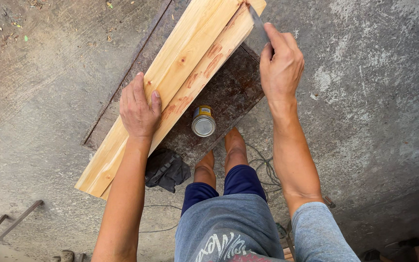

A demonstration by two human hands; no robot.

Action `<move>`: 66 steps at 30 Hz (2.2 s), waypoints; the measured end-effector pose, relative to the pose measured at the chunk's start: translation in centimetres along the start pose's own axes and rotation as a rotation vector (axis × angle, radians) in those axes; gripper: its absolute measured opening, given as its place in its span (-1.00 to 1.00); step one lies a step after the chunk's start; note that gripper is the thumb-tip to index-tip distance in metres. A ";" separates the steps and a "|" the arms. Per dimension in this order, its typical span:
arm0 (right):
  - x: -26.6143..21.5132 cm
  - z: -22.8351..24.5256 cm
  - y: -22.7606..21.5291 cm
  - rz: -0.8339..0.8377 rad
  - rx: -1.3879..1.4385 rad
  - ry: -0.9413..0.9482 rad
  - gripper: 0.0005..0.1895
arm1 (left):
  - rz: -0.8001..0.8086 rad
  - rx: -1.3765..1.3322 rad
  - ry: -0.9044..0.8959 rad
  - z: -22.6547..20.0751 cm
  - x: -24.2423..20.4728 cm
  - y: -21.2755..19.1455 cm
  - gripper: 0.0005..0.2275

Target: The person uses a putty knife to apply wood stain from a can onto several wooden planks. They repeatedly dip the tool into the can and spread the stain along the grain of the wood, working on multiple planks in sequence.

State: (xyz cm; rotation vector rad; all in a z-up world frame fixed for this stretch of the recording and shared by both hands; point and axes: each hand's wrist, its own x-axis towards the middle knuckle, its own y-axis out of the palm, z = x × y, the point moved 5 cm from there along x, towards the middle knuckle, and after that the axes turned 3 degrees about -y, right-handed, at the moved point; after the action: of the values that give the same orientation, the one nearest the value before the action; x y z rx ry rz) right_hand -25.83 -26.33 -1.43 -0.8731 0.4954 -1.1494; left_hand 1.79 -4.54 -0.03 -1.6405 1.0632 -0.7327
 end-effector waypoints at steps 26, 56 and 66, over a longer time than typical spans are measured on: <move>-1.3 0.4 0.3 0.149 0.247 0.154 -0.64 | 0.002 -0.002 -0.002 -0.2 0.2 -0.3 -0.56; 0.5 -1.0 2.2 0.053 0.644 0.296 -0.73 | 0.012 -0.007 0.001 -0.4 0.4 -0.4 -0.57; -3.5 0.4 3.4 -0.129 0.373 -0.032 -0.63 | 0.011 0.000 -0.001 -0.5 0.5 -0.5 -0.58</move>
State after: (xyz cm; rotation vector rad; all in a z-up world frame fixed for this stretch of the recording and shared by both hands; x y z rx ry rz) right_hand -24.81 -22.48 -4.23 -0.6038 0.1896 -1.2926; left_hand 1.67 -5.13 0.59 -1.6335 1.0714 -0.7245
